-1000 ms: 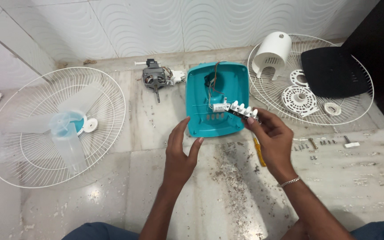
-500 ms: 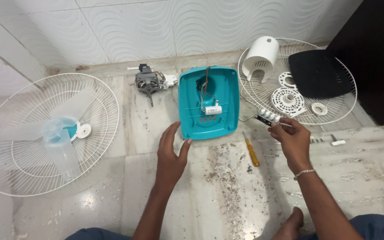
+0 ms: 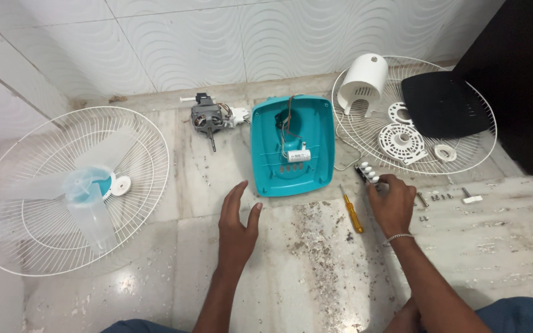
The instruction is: The person assembles a teal pedestal fan by attaching the motor to the neck housing, inserting screws, and tightening them with a screwdriver. The fan blades and cage are visible nearby but not attached during this segment.
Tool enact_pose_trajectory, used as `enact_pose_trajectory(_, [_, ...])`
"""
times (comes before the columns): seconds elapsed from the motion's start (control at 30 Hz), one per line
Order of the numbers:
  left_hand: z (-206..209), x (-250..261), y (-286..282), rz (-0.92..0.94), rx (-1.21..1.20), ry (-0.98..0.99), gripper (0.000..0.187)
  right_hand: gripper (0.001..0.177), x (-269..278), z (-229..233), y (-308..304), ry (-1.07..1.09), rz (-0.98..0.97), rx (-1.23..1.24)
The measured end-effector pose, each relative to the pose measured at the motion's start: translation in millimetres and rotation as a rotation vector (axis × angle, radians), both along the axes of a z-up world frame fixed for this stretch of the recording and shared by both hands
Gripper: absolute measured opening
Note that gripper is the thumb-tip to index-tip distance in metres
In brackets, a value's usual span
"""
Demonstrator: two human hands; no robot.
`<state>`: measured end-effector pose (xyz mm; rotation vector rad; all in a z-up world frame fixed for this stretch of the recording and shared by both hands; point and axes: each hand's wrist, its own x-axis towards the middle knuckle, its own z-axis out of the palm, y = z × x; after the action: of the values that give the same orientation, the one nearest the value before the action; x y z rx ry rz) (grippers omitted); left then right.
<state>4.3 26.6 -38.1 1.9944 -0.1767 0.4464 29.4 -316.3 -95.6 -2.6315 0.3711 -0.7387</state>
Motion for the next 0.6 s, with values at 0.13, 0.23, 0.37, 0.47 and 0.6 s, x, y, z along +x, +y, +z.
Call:
enact_pose_trajectory(0.13, [-0.8, 0.5, 2.4, 0.019, 0.022, -0.003, 0.05, 0.028, 1.7, -13.2, -9.2, 0.044, 0.038, 0.054])
enact_pose_trajectory(0.23, [-1.7, 0.8, 2.4, 0.017, 0.028, 0.006, 0.051, 0.028, 2.7, -16.4, -13.9, 0.058, 0.053, 0.085])
enact_pose_trajectory(0.37, [-2.3, 0.4, 2.4, 0.018, 0.024, 0.043, 0.051, 0.04, 3.4, -8.3, -12.2, 0.039, 0.059, 0.088])
enact_pose_trajectory(0.47, [-1.8, 1.0, 3.3, 0.025, 0.026, 0.041, 0.051, 0.047, 3.0, 9.8, -9.1, 0.05, 0.023, 0.179])
enact_pose_trajectory(0.6, [-1.7, -0.4, 5.5, 0.03, 0.015, 0.025, 0.051, 0.043, -2.3, 41.1, 1.5, -0.029, 0.065, 0.282])
